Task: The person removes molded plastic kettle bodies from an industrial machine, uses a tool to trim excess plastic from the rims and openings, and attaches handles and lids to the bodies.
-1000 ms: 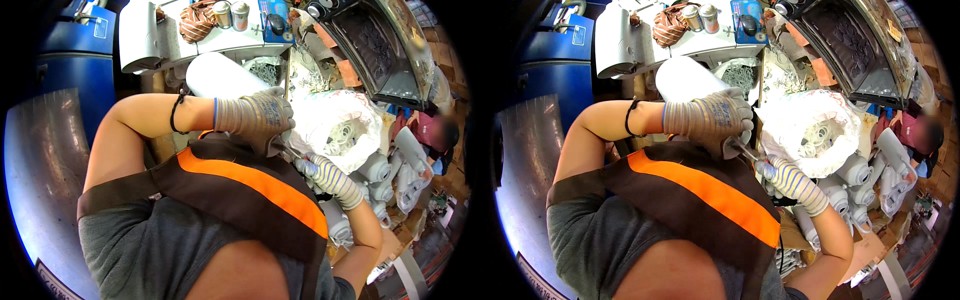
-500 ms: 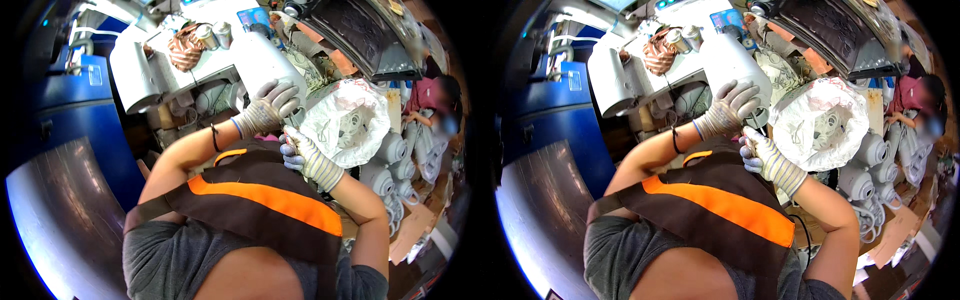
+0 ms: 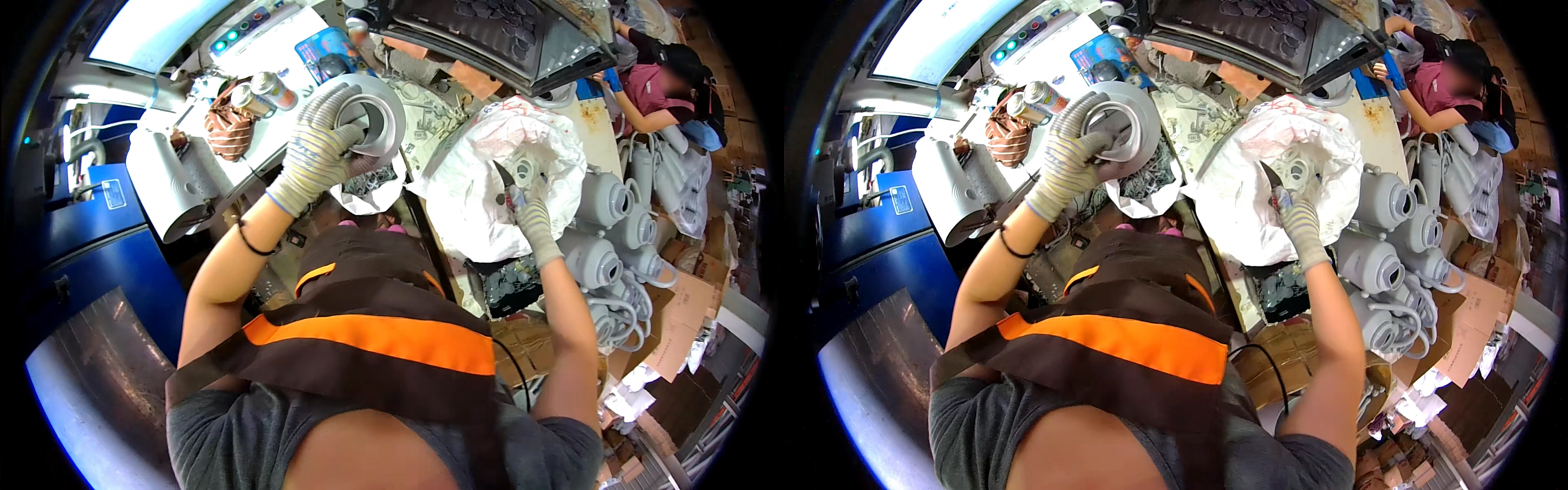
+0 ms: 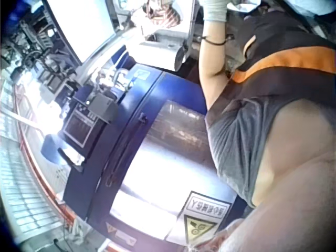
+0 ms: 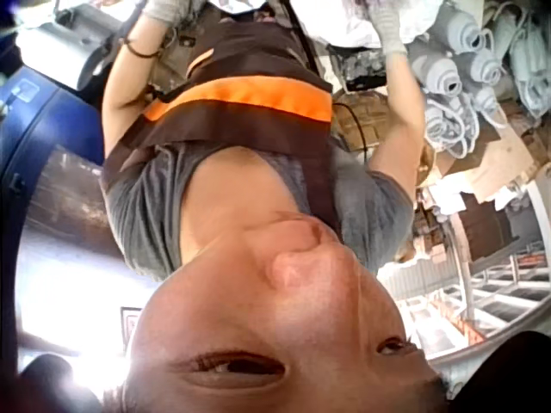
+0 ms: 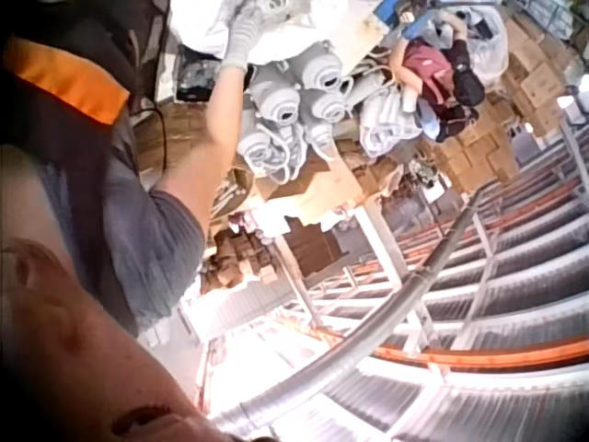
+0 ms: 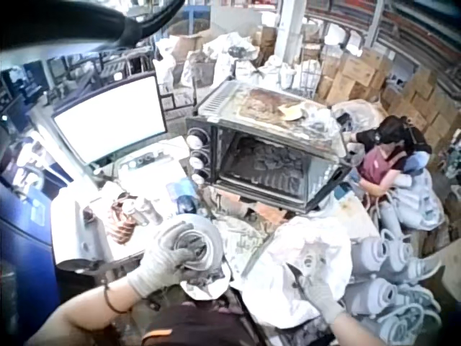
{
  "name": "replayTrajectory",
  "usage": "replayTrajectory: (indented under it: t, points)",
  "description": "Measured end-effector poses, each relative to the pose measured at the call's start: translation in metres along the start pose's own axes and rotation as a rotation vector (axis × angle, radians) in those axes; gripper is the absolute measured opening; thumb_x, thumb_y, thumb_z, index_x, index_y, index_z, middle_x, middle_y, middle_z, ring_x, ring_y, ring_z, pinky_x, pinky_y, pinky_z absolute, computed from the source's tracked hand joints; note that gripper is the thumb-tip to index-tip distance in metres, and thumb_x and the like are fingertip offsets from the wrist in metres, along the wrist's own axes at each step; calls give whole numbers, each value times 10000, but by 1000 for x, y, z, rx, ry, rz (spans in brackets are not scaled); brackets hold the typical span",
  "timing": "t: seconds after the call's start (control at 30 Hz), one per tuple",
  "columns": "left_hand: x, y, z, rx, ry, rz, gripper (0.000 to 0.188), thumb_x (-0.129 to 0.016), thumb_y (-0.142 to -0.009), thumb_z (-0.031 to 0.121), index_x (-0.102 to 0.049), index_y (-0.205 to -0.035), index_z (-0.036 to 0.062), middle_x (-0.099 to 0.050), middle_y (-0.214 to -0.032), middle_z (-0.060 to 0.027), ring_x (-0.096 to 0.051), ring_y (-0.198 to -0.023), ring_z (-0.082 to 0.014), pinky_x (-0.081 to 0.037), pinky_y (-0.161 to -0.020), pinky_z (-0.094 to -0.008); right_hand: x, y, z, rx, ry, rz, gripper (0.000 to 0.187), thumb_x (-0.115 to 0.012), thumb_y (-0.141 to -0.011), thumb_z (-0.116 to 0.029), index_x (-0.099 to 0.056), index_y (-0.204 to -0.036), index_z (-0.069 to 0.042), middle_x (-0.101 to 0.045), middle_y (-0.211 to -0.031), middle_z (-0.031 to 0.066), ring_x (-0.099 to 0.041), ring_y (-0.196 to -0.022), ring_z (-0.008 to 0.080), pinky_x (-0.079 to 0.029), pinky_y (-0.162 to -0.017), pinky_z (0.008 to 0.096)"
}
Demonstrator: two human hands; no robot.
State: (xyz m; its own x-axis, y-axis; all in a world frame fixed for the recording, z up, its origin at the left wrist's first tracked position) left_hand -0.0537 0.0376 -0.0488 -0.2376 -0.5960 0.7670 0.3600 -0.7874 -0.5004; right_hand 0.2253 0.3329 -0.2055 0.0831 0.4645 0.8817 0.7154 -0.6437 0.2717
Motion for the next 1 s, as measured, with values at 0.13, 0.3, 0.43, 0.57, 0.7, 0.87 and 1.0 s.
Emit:
replayTrajectory:
  t: [0.13, 0.3, 0.43, 0.57, 0.7, 0.87, 1.0]
  points:
    - [35, -48, 48, 24, 117, -35, 342, -821, -535, 270, -660, -727, 37, -563, -1195, -223, -541, -1121, -382, -450, -922, -452, -31, -59, 54, -75, 370, 36, 386, -618, -838, -310, -615, -1103, -30, -641, -1056, 212, -595, -993, 382, -481, -861, 444]
    - [20, -62, 94, 2, 428, -145, 283, -827, -597, 223, -631, -677, 36, -537, -1246, -209, -558, -1129, -351, -487, -902, -428, -30, -74, 61, -196, 378, -103, 348, -644, -788, -193, -624, -1109, -59, -638, -1076, 197, -604, -1020, 358, -502, -857, 420]
    - [-33, -54, 117, -122, 431, -367, 342, -821, -632, 285, -668, -794, 27, -529, -1272, -192, -528, -1170, -363, -472, -922, -428, -26, -75, 88, -284, 249, -93, 322, -647, -786, -188, -634, -1082, -61, -636, -1083, 208, -611, -1013, 349, -485, -883, 427]
    - [-35, -50, 125, -131, 304, -374, 404, -788, -643, 377, -691, -877, 62, -474, -1337, -149, -515, -1170, -352, -434, -957, -451, -31, -73, 91, -178, 190, -73, 304, -647, -792, -212, -641, -1042, -38, -647, -1050, 211, -615, -968, 371, -482, -852, 431]
    - [-34, -59, 125, -184, 165, -404, 557, -778, -639, 396, -641, -1082, 88, -464, -1350, -132, -562, -1100, -326, -469, -902, -433, 15, -59, 52, -129, -598, 141, 181, -625, -863, -156, -640, -1001, -39, -671, -850, 91, -630, -678, 164, -496, -618, 275]
    - [-32, -66, 128, -237, 326, -291, 816, -762, -639, 363, -448, -1348, 109, -382, -1428, -114, -583, -1081, -278, -502, -820, -400, 147, 45, -178, 532, -730, 2, 159, -667, -834, -103, -632, -938, 11, -637, -944, 87, -584, -799, 120, -477, -733, 255]
    - [-53, -60, 149, -348, 78, -597, 408, -632, -789, 312, -578, -1142, 115, -574, -1208, -83, -643, -938, -261, -517, -763, -392, 160, 44, -190, 242, -334, 147, 183, -674, -790, -145, -598, -903, -22, -603, -833, 97, -601, -747, 199, -483, -693, 320]
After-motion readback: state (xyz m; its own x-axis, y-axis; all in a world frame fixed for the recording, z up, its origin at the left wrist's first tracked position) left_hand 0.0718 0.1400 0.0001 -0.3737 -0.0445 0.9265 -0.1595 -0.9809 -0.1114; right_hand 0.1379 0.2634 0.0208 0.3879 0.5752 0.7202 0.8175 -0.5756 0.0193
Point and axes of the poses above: each hand's wrist, its own y-axis away from the middle knuckle, its own x-axis out of the back of the hand, z = x × y, the point moved 7 cm from there along -y, towards the middle knuckle
